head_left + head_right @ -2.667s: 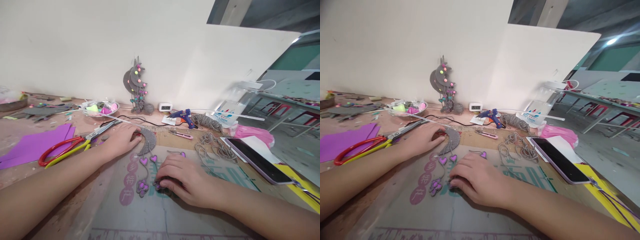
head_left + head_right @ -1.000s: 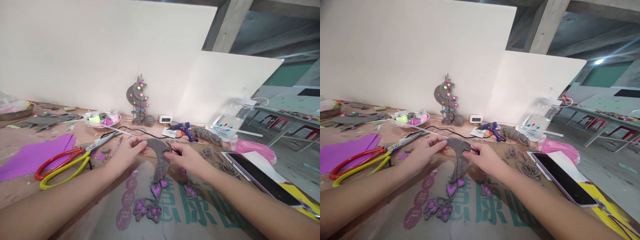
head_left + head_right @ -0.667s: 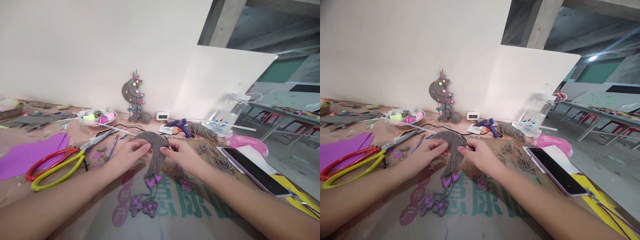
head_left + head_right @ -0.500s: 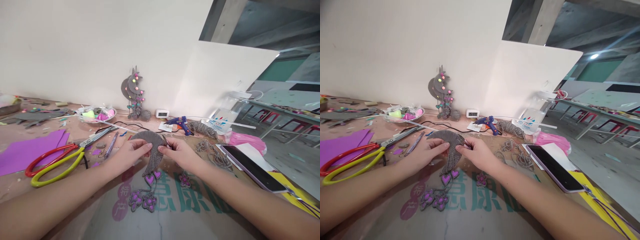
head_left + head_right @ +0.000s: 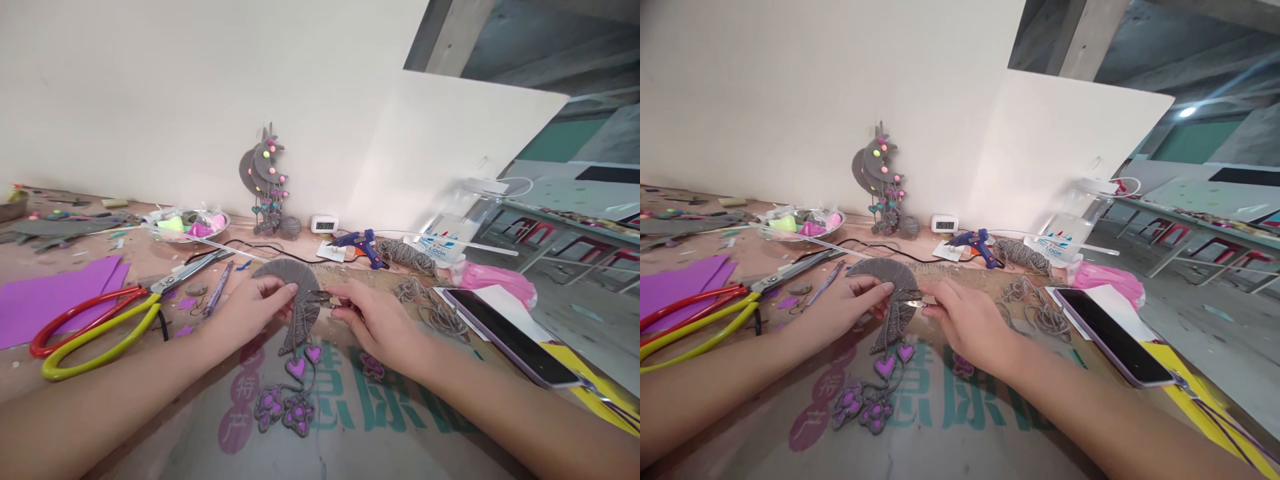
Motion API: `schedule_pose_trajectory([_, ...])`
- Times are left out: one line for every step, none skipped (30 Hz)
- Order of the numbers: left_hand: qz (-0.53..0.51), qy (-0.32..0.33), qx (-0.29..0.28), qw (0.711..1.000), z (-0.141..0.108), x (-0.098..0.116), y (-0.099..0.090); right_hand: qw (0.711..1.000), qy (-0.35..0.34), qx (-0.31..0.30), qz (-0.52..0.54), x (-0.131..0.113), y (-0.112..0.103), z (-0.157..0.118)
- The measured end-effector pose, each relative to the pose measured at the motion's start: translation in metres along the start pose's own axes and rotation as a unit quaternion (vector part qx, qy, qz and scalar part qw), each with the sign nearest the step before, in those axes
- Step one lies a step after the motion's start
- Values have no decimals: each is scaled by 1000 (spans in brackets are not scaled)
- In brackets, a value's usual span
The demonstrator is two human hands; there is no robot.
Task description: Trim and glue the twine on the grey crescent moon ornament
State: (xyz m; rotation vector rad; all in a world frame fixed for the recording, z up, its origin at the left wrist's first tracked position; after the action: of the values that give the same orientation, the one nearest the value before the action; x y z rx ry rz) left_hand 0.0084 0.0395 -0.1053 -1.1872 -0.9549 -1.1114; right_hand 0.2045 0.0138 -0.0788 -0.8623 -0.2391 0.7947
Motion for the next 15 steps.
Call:
schedule_pose_trajectory([0, 2, -1, 1000, 0, 0, 0, 1000, -20, -2, -12, -1, 2, 0])
schedule_pose_trajectory([1, 3, 0, 1000, 0, -1, 0, 999, -34, -4, -19, -2, 3, -1])
schedule_pose_trajectory([4, 3, 0, 1000, 1, -1, 0, 999, -44, -8, -24, -2, 4, -1])
schedule_pose_trajectory([7, 3, 2, 1000, 1, -2, 0, 998, -48, -13, -30, -2, 5, 0])
schedule_pose_trajectory([9, 5, 3, 1000, 1, -3, 0, 998, -48, -16, -37, -3, 6, 0])
schedule_pose_trajectory([12, 7, 2, 1000, 1, -4, 0, 998, -42, -21, -43, -2, 6, 0])
schedule_pose_trajectory([14, 10, 2, 1000, 1, -4, 0, 998, -35, -24, -49, -2, 6, 0])
schedule_pose_trajectory([16, 13, 1, 1000, 1, -5, -1, 998, -29, -28, -54, -2, 6, 0])
schedule_pose_trajectory([17, 14, 2, 1000, 1, -5, -1, 998, -25, -30, -58, -2, 7, -1])
schedule_pose_trajectory([17, 11, 3, 1000, 1, -5, -1, 997, -24, -31, -60, -2, 7, -1])
schedule_pose_trajectory([17, 8, 4, 1000, 0, -5, -1, 997, -25, -31, -62, -2, 8, -1])
schedule_pose_trajectory([15, 6, 5, 1000, 0, -5, -2, 997, -26, -31, -66, -2, 9, -2])
schedule_pose_trajectory([11, 5, 5, 1000, -1, -4, -2, 997, -27, -32, -69, -2, 9, -2])
schedule_pose_trajectory([9, 6, 5, 1000, -1, -4, -2, 996, -26, -34, -72, -1, 10, -2])
schedule_pose_trajectory([8, 8, 4, 1000, -1, -3, -2, 996, -25, -37, -75, -1, 10, -2])
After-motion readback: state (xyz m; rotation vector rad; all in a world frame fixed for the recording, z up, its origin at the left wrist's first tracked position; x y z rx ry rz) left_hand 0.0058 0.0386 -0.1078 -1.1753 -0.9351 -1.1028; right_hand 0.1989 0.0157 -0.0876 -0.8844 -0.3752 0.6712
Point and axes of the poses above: each hand's wrist, its own z-axis towards the middle knuckle, its own y-axis out of the palm, x = y × z, the point moved 3 cm from there along z, towards the middle knuckle, and after that the axes turned 14 degrees about x, right-handed, at the moved point
